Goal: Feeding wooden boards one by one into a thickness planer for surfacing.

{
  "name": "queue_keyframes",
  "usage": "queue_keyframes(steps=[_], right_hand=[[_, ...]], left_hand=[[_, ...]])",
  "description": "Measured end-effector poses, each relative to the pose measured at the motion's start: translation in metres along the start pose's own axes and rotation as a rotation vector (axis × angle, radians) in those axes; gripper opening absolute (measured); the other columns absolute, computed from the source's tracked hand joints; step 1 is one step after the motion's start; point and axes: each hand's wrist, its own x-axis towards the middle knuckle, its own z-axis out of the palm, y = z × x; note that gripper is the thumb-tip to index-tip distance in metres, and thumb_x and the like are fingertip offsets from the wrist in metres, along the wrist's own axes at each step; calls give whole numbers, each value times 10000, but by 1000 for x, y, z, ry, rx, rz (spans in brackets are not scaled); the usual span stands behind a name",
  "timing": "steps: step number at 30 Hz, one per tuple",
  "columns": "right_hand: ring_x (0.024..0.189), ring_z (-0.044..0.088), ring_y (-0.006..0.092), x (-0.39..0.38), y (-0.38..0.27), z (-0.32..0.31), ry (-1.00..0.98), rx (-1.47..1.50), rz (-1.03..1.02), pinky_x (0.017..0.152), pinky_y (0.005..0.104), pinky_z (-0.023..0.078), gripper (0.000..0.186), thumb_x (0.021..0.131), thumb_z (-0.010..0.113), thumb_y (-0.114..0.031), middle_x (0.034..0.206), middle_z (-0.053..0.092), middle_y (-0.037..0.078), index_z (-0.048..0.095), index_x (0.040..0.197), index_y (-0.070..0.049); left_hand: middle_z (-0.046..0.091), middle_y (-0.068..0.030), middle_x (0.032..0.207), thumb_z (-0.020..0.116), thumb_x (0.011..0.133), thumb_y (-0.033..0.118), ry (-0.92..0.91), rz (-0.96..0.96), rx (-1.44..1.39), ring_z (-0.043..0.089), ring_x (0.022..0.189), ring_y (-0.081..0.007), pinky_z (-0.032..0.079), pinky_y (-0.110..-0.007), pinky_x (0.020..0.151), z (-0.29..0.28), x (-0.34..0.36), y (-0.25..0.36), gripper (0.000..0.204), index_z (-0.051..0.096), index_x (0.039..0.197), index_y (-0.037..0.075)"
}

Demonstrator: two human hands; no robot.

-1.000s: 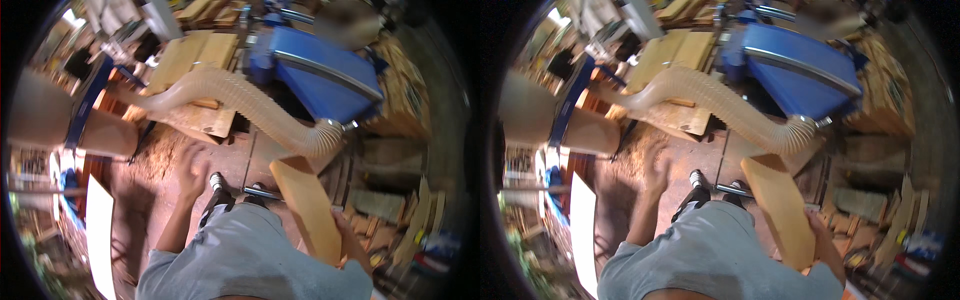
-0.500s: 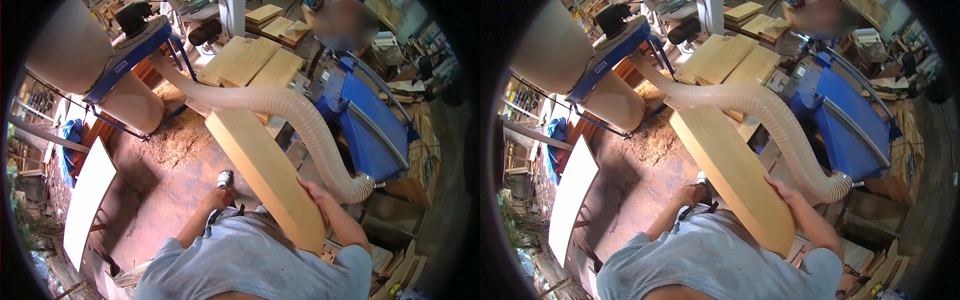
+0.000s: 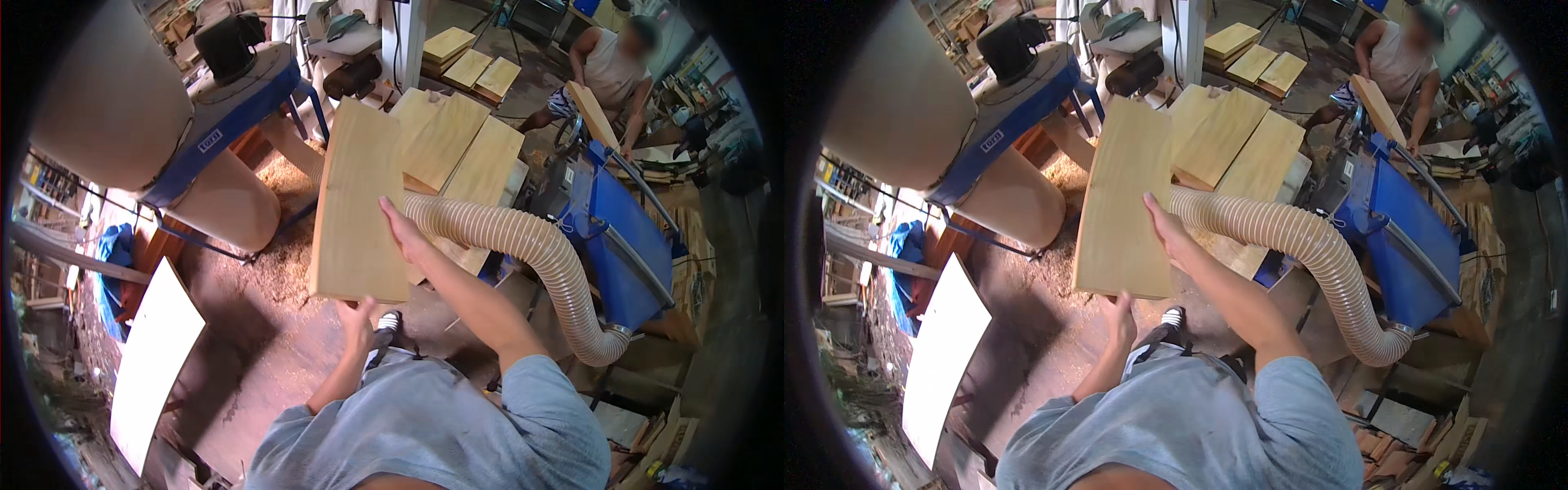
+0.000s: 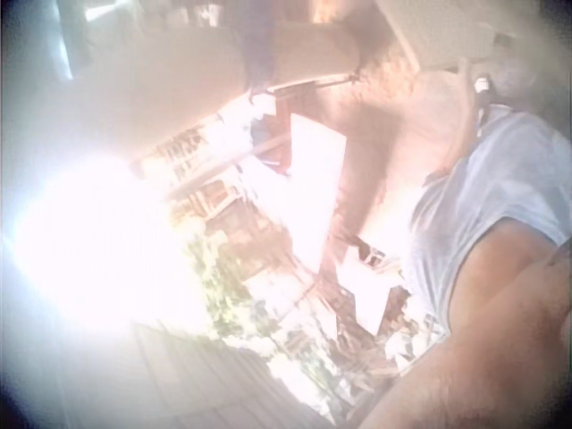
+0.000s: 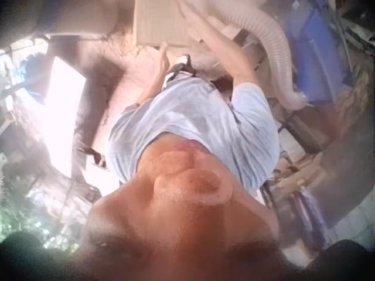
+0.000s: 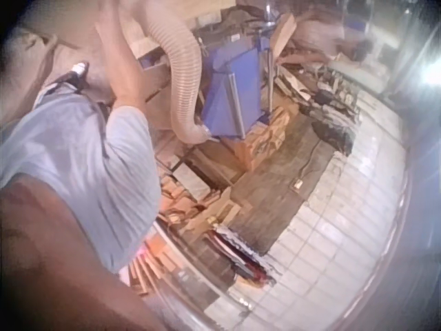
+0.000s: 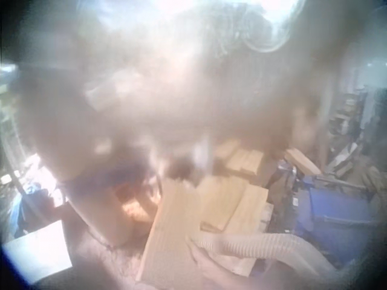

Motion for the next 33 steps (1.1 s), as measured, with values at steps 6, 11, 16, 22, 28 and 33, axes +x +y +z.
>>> queue_keyframes(steps=[6, 11, 16, 22, 28, 33], right_hand=[[993, 642, 224, 121, 31, 16, 172, 98, 40, 854, 361, 521, 675, 812, 677, -557, 1125, 645, 129, 597, 1186, -2], [967, 660, 228, 150, 25, 11, 217, 137, -7, 830, 373, 541, 709, 821, 669, -554, 1139, 642, 146, 563, 1226, 18], [943, 666, 224, 168, 7, 0, 140, 170, -42, 806, 370, 553, 725, 825, 664, -556, 1138, 641, 149, 547, 1245, 24], [959, 661, 236, 204, 30, -13, 306, 144, -39, 808, 381, 540, 767, 802, 676, -572, 1150, 634, 166, 550, 1236, 47], [990, 642, 230, 194, 20, 22, 473, -10, -61, 798, 402, 531, 757, 800, 655, -596, 1145, 629, 176, 577, 1178, 55], [804, 624, 202, 138, -24, 13, 219, 37, 138, 679, 370, 531, 660, 818, 640, -579, 966, 627, 108, 583, 1115, 7]], left_hand=[[549, -105, 1155, 694, 766, 89, 73, 220, -46, 531, 1078, -230, 396, -364, 970, 13, 103, 21, 562, 442, 1255, -24], [552, -114, 1163, 678, 755, 49, 73, 92, -27, 536, 1068, -224, 401, -349, 965, 9, 156, 18, 553, 449, 1252, -35], [546, -120, 1177, 668, 768, 37, 76, 132, -33, 534, 1088, -238, 412, -374, 960, 24, 181, 2, 559, 442, 1276, -23], [582, -127, 1107, 669, 756, 37, 65, 106, 82, 589, 998, -225, 496, -365, 839, 18, 203, 3, 510, 487, 1227, -32], [578, -128, 1145, 649, 755, 61, 30, 8, -40, 574, 1058, -257, 461, -369, 919, 2, 238, 11, 540, 469, 1256, -31], [569, -113, 1219, 615, 814, 154, 44, -240, -224, 562, 1130, -276, 452, -417, 986, 13, 290, -16, 537, 447, 1309, 32]])
